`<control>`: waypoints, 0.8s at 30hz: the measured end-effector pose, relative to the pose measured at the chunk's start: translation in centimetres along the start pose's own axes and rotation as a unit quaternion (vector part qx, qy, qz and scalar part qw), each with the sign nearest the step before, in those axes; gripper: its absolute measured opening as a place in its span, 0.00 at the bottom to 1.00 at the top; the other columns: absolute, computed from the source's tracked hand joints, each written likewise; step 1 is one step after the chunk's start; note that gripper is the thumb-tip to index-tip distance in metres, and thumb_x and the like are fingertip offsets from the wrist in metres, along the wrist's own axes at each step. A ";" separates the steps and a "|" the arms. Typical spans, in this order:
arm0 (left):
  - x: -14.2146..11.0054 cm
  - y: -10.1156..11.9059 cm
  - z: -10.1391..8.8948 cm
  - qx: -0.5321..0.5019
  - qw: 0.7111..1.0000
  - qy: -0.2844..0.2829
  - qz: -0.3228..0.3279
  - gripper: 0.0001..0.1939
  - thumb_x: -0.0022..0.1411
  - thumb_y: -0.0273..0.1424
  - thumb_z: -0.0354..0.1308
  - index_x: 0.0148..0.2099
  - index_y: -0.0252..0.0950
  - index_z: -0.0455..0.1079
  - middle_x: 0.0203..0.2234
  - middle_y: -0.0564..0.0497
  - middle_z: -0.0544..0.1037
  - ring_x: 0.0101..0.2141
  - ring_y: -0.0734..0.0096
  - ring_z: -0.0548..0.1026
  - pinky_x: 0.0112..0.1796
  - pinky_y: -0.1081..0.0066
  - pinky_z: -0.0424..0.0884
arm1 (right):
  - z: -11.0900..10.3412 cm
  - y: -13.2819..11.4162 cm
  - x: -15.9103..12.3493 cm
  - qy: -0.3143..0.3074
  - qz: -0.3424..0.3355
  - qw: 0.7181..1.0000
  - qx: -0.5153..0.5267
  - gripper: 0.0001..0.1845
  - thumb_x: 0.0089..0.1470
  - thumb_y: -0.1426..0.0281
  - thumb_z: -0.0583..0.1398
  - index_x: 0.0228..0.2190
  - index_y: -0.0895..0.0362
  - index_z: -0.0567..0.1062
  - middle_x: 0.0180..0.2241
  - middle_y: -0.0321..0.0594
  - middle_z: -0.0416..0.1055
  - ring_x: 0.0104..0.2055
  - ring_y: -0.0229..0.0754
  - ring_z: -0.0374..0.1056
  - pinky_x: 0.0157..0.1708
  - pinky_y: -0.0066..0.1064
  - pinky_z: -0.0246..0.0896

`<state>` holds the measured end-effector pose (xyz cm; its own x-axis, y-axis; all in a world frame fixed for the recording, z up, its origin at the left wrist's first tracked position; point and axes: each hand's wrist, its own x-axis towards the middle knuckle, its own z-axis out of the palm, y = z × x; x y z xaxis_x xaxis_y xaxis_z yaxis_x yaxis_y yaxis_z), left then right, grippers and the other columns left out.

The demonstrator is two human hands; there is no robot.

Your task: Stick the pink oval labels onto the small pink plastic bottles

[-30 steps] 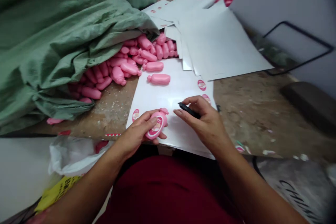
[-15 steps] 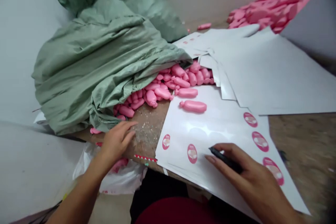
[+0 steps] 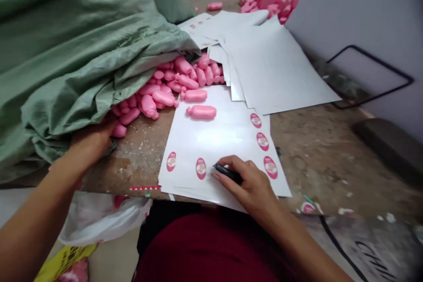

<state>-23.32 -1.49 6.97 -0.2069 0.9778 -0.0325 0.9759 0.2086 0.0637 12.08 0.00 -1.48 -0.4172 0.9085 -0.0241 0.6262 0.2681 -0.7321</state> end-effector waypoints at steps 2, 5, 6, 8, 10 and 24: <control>-0.3 0.2 -0.1 0.069 0.997 -0.025 0.014 0.16 0.64 0.24 0.47 0.50 0.35 0.72 0.48 0.48 0.76 0.57 0.52 0.67 0.60 0.55 0.57 | -0.1 0.2 -0.1 -0.003 0.009 1.000 0.002 0.11 0.56 0.58 0.61 0.37 0.49 0.78 0.30 0.39 0.78 0.32 0.47 0.70 0.32 0.36 0.64; -1.0 1.5 -0.1 0.080 0.995 -0.049 -0.031 0.17 0.68 0.32 0.45 0.54 0.34 0.69 0.51 0.44 0.73 0.53 0.52 0.69 0.55 0.56 0.63 | -0.8 0.5 -0.1 -0.015 0.028 0.999 0.030 0.14 0.57 0.55 0.61 0.39 0.50 0.77 0.30 0.39 0.77 0.33 0.46 0.70 0.33 0.35 0.64; -1.3 2.4 0.2 0.048 0.997 -0.041 -0.044 0.18 0.69 0.34 0.45 0.55 0.34 0.68 0.51 0.43 0.72 0.51 0.53 0.70 0.53 0.57 0.65 | -1.0 0.4 0.0 -0.020 0.036 0.998 0.043 0.14 0.57 0.55 0.60 0.39 0.50 0.76 0.30 0.39 0.77 0.32 0.46 0.69 0.32 0.35 0.63; -1.9 4.6 1.3 -0.104 0.993 -0.016 -0.052 0.19 0.66 0.37 0.50 0.55 0.33 0.66 0.48 0.43 0.73 0.47 0.56 0.72 0.49 0.59 0.66 | -1.4 0.0 0.2 -0.022 0.050 0.997 0.055 0.14 0.60 0.55 0.57 0.39 0.51 0.75 0.29 0.38 0.76 0.31 0.44 0.69 0.31 0.34 0.62; -2.4 7.4 3.1 -0.351 0.934 -0.035 -0.057 0.21 0.60 0.40 0.58 0.51 0.34 0.66 0.43 0.46 0.75 0.42 0.61 0.73 0.45 0.64 0.68 | -1.6 -0.5 0.5 -0.018 0.047 0.998 0.031 0.14 0.62 0.57 0.55 0.39 0.51 0.75 0.27 0.38 0.75 0.28 0.43 0.67 0.31 0.34 0.59; -4.0 14.1 4.9 -0.659 0.729 -0.185 -0.020 0.19 0.55 0.35 0.69 0.48 0.39 0.76 0.36 0.51 0.78 0.37 0.70 0.74 0.41 0.72 0.68 | -2.7 -3.6 1.8 0.066 0.016 0.952 0.298 0.09 0.60 0.61 0.60 0.39 0.53 0.75 0.27 0.33 0.70 0.24 0.35 0.59 0.24 0.28 0.57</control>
<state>-8.37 -2.53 3.08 0.0380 0.9496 -0.3113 0.0053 0.3113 0.9503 10.89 1.52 2.98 -0.2931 0.9561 0.0035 0.1370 0.0456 -0.9895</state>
